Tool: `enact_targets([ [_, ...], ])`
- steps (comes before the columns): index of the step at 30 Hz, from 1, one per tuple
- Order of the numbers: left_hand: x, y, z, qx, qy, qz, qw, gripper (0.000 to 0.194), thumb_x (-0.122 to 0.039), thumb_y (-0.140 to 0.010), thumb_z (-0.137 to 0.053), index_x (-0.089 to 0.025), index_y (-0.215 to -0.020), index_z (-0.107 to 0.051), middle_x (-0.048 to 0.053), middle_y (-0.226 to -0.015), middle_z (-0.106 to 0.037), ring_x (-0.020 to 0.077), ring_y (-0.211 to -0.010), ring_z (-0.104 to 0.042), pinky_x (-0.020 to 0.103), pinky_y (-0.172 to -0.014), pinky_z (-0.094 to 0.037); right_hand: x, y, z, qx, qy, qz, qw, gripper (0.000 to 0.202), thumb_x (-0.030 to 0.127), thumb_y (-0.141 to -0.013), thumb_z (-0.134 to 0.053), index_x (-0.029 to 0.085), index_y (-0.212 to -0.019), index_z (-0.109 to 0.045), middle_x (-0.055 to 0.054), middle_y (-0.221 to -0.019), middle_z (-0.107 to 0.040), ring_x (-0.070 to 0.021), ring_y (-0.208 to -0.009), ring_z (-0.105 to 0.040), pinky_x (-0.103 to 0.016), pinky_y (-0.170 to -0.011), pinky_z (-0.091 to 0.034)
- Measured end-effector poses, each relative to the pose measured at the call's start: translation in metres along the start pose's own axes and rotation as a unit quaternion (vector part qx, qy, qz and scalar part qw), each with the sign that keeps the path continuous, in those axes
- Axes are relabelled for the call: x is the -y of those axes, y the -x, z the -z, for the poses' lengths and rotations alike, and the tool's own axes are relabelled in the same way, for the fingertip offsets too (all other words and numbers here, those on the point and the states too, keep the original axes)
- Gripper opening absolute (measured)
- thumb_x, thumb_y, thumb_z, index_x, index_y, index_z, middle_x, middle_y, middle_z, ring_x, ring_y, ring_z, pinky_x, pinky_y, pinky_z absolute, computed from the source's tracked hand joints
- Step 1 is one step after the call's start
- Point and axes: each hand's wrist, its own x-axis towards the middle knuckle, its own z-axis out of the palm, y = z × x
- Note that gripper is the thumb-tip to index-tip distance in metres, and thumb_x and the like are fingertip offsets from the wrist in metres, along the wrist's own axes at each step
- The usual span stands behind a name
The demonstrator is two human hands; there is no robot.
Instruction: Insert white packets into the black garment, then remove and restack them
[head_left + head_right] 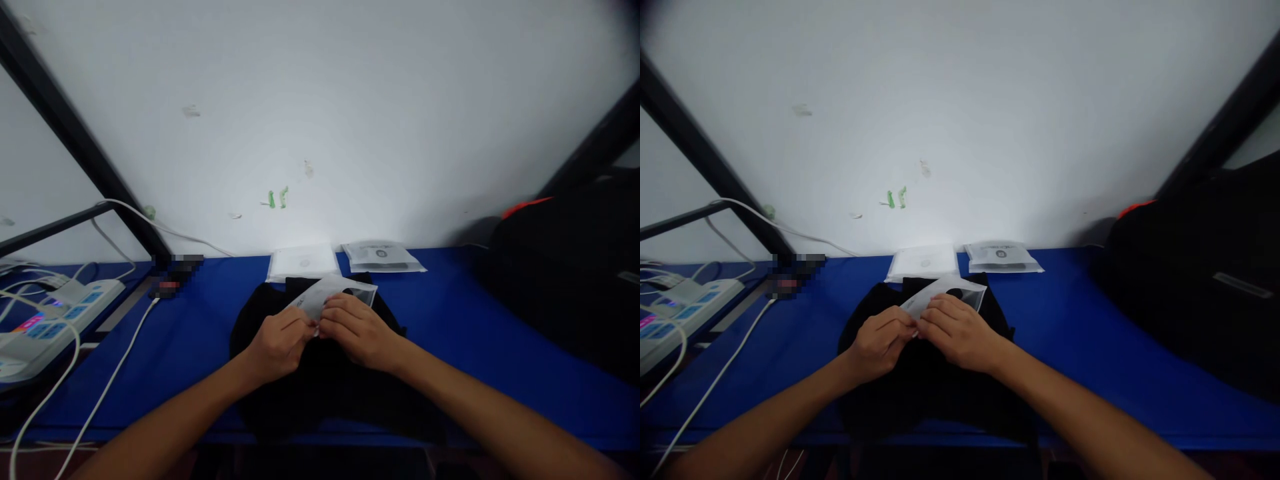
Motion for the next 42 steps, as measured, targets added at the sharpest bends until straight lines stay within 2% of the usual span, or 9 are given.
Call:
enact_targets([
  [5, 0.003, -0.003, 0.006, -0.032, -0.014, -0.022, 0.999, 0.013, -0.005, -0.090, -0.053, -0.015, -0.085, -0.060, 0.005, -0.083, -0.067, 0.0137, -0.078, -0.066, 0.025, -0.066, -0.059, -0.021, 0.008, 0.015, 0.046, 0.076, 0.029, 0.996, 0.023, 0.007, -0.093, -0.045, 0.017, -0.105, -0.063, -0.007, -0.094, -0.069, -0.0205, -0.097, -0.060, -0.042, -0.098, -0.051],
  [14, 0.009, -0.005, 0.025, -0.103, -0.073, -0.048, 0.991, 0.018, -0.001, -0.085, -0.060, -0.016, -0.093, -0.063, 0.005, -0.087, -0.070, 0.0144, -0.080, -0.068, 0.025, -0.068, -0.061, -0.081, 0.034, 0.035, 0.103, 0.109, -0.119, 0.981, 0.031, 0.005, -0.093, -0.039, 0.019, -0.106, -0.063, -0.009, -0.094, -0.067, -0.0245, -0.095, -0.058, -0.049, -0.093, -0.049],
  [18, 0.007, -0.003, 0.023, -0.098, -0.038, -0.075, 0.992, 0.019, 0.001, -0.083, -0.059, -0.014, -0.093, -0.061, 0.006, -0.085, -0.068, 0.0153, -0.079, -0.068, 0.026, -0.065, -0.061, -0.077, 0.033, 0.035, 0.151, 0.097, -0.120, 0.976, 0.020, 0.016, -0.095, -0.047, 0.013, -0.108, -0.061, -0.014, -0.101, -0.066, -0.0262, -0.099, -0.058, -0.045, -0.087, -0.051],
  [21, 0.005, 0.001, 0.017, -0.076, -0.010, -0.085, 0.993, 0.016, -0.001, -0.085, -0.057, -0.014, -0.093, -0.060, 0.006, -0.085, -0.067, 0.0156, -0.079, -0.067, 0.027, -0.064, -0.060, -0.059, 0.026, 0.025, 0.179, 0.047, -0.101, 0.978, 0.034, 0.026, -0.095, -0.053, 0.010, -0.124, -0.054, -0.017, -0.121, -0.063, -0.0269, -0.112, -0.056, -0.045, -0.095, -0.049],
  [25, 0.002, 0.003, 0.014, -0.051, 0.002, -0.099, 0.994, 0.016, -0.001, -0.084, -0.057, -0.012, -0.095, -0.059, 0.009, -0.089, -0.067, 0.0166, -0.081, -0.066, 0.028, -0.067, -0.060, -0.047, 0.021, 0.016, 0.201, 0.004, -0.072, 0.977, 0.033, 0.015, -0.091, -0.046, 0.012, -0.123, -0.053, -0.014, -0.109, -0.067, -0.0230, -0.098, -0.061, -0.041, -0.085, -0.052],
  [31, 0.000, -0.001, 0.015, -0.054, -0.045, 0.003, 0.998, 0.029, -0.010, -0.084, -0.063, -0.015, -0.112, -0.056, 0.012, -0.105, -0.062, 0.0224, -0.099, -0.062, 0.038, -0.083, -0.058, -0.086, 0.042, 0.042, 0.121, 0.136, -0.139, 0.973, 0.041, 0.009, -0.083, -0.044, 0.015, -0.122, -0.055, -0.013, -0.098, -0.068, -0.0252, -0.091, -0.061, -0.039, -0.078, -0.052],
  [35, 0.001, -0.001, 0.012, 0.031, -0.013, 0.062, 0.998, 0.023, -0.015, -0.089, -0.058, -0.017, -0.111, -0.056, 0.013, -0.110, -0.059, 0.0230, -0.103, -0.060, 0.040, -0.086, -0.056, -0.126, 0.072, 0.055, 0.092, 0.245, -0.266, 0.928, 0.057, 0.003, -0.078, -0.044, 0.013, -0.134, -0.048, -0.019, -0.125, -0.062, -0.0324, -0.114, -0.055, -0.050, -0.095, -0.045],
  [38, 0.004, 0.001, 0.008, 0.135, 0.010, 0.095, 0.986, 0.017, -0.021, -0.091, -0.057, -0.017, -0.108, -0.058, 0.012, -0.112, -0.059, 0.0229, -0.102, -0.060, 0.041, -0.086, -0.055, -0.148, 0.097, 0.048, 0.206, 0.277, -0.358, 0.868, 0.064, -0.001, -0.073, -0.046, 0.013, -0.136, -0.049, -0.018, -0.137, -0.055, -0.0334, -0.123, -0.051, -0.050, -0.101, -0.041],
  [42, 0.007, 0.003, 0.006, 0.246, 0.011, 0.119, 0.962, 0.018, -0.027, -0.091, -0.059, -0.018, -0.107, -0.058, 0.011, -0.114, -0.059, 0.0238, -0.102, -0.059, 0.042, -0.088, -0.053, -0.155, 0.117, 0.033, 0.263, 0.269, -0.384, 0.843, 0.072, -0.001, -0.067, -0.048, 0.007, -0.138, -0.046, -0.022, -0.135, -0.056, -0.0334, -0.117, -0.057, -0.047, -0.097, -0.045],
])
